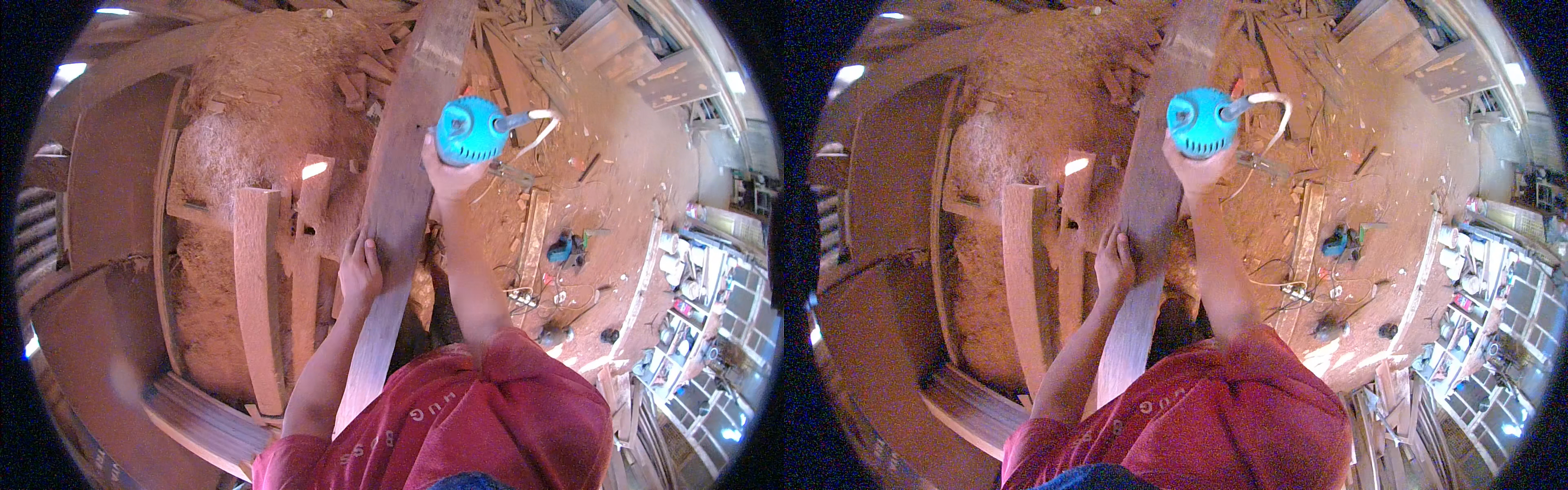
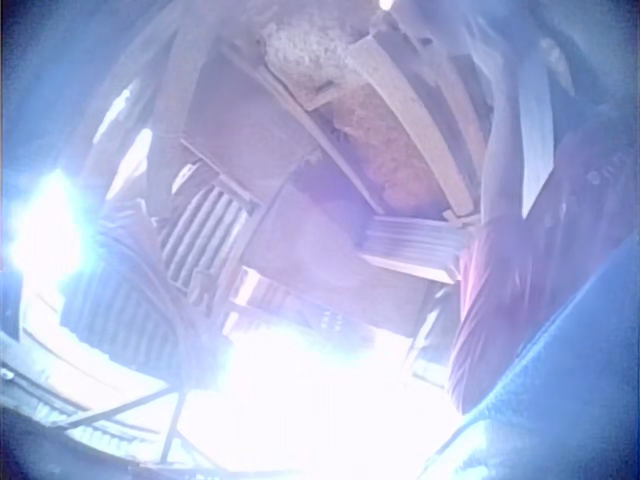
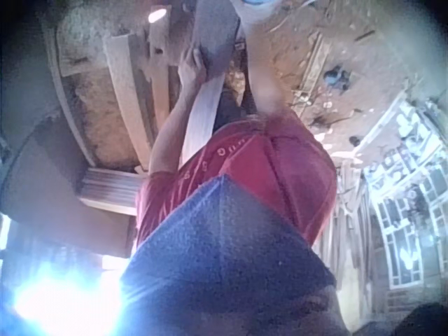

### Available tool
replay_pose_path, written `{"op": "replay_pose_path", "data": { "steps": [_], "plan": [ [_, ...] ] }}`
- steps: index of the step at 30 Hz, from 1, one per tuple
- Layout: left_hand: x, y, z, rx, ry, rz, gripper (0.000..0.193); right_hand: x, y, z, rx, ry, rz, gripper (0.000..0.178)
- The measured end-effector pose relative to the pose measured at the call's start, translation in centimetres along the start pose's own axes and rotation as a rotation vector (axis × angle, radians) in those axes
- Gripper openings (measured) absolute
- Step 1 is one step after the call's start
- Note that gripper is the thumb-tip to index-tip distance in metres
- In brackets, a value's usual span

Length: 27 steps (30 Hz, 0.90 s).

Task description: The person uses a trim router to edge a long wood plank, moving the tool along the length of the wood while holding the plank steady by hand.

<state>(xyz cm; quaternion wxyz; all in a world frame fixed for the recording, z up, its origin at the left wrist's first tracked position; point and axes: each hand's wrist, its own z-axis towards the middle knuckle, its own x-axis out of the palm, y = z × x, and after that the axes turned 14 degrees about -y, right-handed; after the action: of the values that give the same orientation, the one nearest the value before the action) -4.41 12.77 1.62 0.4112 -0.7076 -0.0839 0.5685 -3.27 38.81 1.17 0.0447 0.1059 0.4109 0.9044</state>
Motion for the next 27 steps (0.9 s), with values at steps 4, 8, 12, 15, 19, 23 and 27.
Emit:
{"op": "replay_pose_path", "data": {
  "steps": [4, 8, 12, 15, 19, 23, 27],
  "plan": [
    [-0.1, -0.2, 0.2, 0.021, -0.009, -0.023, 0.045, 2.3, -2.5, 2.8, -0.061, 0.009, -0.108, 0.096],
    [-0.3, -0.3, 0.2, 0.015, -0.006, -0.042, 0.045, 4.1, -4.6, 4.5, -0.104, 0.005, -0.15, 0.1],
    [-0.5, -0.9, 0.4, 0.005, 0.014, -0.04, 0.043, 5.5, -6.2, 5.8, 0.035, -0.01, -0.072, 0.104],
    [-0.6, -1.0, 0.5, 0.002, 0.019, -0.051, 0.043, 6.4, -6.9, 6.8, -0.079, -0.036, -0.145, 0.105],
    [-0.6, -1.0, 0.6, 0.012, 0.025, -0.046, 0.043, 7.7, -7.4, 8.5, -0.039, -0.021, -0.158, 0.105],
    [-0.5, -0.8, 0.6, 0.014, 0.054, -0.026, 0.043, 9.4, -8.7, 10.3, -0.029, -0.072, -0.216, 0.106],
    [-0.2, -0.3, 0.5, 0.021, 0.036, -0.043, 0.042, 10.9, -10.2, 11.9, -0.025, -0.066, -0.229, 0.108]
  ]
}}
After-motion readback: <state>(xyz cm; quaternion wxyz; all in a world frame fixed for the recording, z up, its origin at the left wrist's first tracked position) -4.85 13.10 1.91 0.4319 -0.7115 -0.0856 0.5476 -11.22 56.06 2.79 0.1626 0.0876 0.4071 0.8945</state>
